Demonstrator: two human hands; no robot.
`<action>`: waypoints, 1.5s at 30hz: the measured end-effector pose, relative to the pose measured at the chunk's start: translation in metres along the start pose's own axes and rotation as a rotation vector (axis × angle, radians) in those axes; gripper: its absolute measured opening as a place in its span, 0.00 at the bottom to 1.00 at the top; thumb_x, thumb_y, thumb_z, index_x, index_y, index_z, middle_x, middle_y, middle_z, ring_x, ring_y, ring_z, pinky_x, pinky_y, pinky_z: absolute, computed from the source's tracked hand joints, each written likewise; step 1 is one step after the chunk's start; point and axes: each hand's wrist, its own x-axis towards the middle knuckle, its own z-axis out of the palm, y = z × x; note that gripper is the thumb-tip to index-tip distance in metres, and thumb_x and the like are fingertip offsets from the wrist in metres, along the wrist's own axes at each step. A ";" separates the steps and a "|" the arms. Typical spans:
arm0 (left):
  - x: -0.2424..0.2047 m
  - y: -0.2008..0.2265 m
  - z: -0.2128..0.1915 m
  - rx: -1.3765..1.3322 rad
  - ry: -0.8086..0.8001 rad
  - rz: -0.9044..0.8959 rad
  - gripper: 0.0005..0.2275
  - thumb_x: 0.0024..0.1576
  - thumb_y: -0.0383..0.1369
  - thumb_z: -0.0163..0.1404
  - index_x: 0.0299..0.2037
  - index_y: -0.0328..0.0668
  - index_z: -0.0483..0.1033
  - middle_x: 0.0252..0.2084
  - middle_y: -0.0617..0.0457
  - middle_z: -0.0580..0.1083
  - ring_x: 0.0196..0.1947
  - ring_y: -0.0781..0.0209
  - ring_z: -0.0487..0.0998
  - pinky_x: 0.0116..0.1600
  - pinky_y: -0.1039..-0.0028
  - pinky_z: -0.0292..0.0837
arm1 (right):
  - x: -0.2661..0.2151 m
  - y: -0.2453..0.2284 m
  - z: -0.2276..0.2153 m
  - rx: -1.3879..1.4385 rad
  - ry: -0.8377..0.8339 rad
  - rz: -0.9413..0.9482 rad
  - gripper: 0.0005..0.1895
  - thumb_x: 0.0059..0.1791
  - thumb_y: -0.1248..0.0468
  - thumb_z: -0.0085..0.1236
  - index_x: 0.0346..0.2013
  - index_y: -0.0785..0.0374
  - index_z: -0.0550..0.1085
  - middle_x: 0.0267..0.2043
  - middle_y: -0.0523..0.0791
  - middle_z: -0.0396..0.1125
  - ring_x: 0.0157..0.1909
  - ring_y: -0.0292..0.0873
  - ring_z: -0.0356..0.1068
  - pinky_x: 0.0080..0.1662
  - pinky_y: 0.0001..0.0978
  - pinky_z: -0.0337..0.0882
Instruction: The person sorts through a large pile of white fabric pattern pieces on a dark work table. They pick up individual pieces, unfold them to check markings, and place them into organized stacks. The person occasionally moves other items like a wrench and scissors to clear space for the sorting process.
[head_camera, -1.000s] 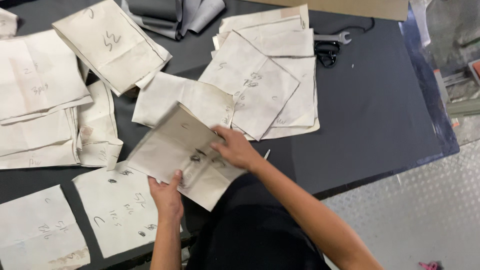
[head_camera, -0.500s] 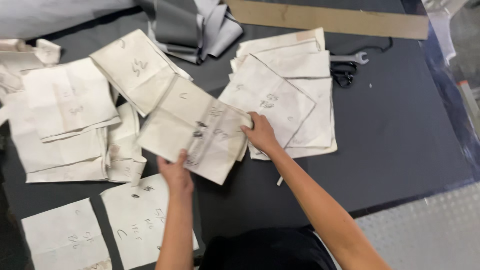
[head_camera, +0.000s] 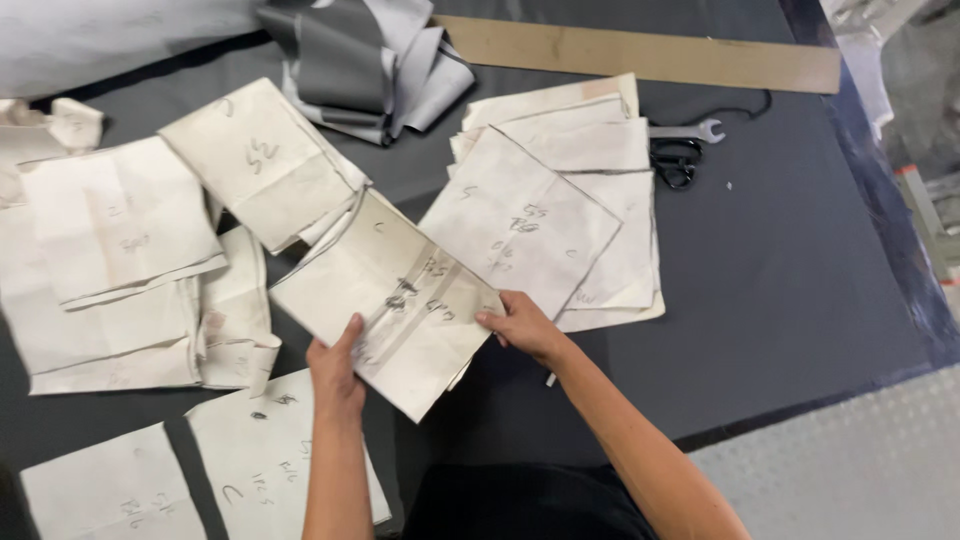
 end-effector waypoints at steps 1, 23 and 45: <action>-0.013 0.005 -0.004 -0.072 -0.061 -0.001 0.27 0.54 0.23 0.58 0.65 0.25 0.65 0.60 0.39 0.73 0.55 0.49 0.77 0.58 0.61 0.76 | -0.010 0.000 -0.001 0.008 -0.011 0.008 0.14 0.50 0.59 0.60 0.39 0.71 0.75 0.27 0.42 0.67 0.24 0.33 0.62 0.29 0.26 0.65; 0.055 -0.026 0.040 -0.060 -0.110 -0.127 0.31 0.59 0.25 0.51 0.71 0.46 0.50 0.63 0.37 0.64 0.63 0.35 0.71 0.59 0.42 0.76 | 0.010 -0.012 -0.123 -0.734 0.797 -0.002 0.32 0.44 0.59 0.71 0.57 0.66 0.67 0.56 0.52 0.60 0.49 0.56 0.70 0.48 0.49 0.71; -0.088 -0.050 0.007 0.290 0.044 -0.054 0.37 0.56 0.20 0.52 0.75 0.42 0.46 0.57 0.36 0.74 0.57 0.53 0.77 0.58 0.66 0.73 | -0.096 0.021 -0.014 -0.507 0.458 -0.300 0.28 0.48 0.54 0.65 0.59 0.63 0.71 0.43 0.50 0.70 0.35 0.46 0.69 0.40 0.39 0.72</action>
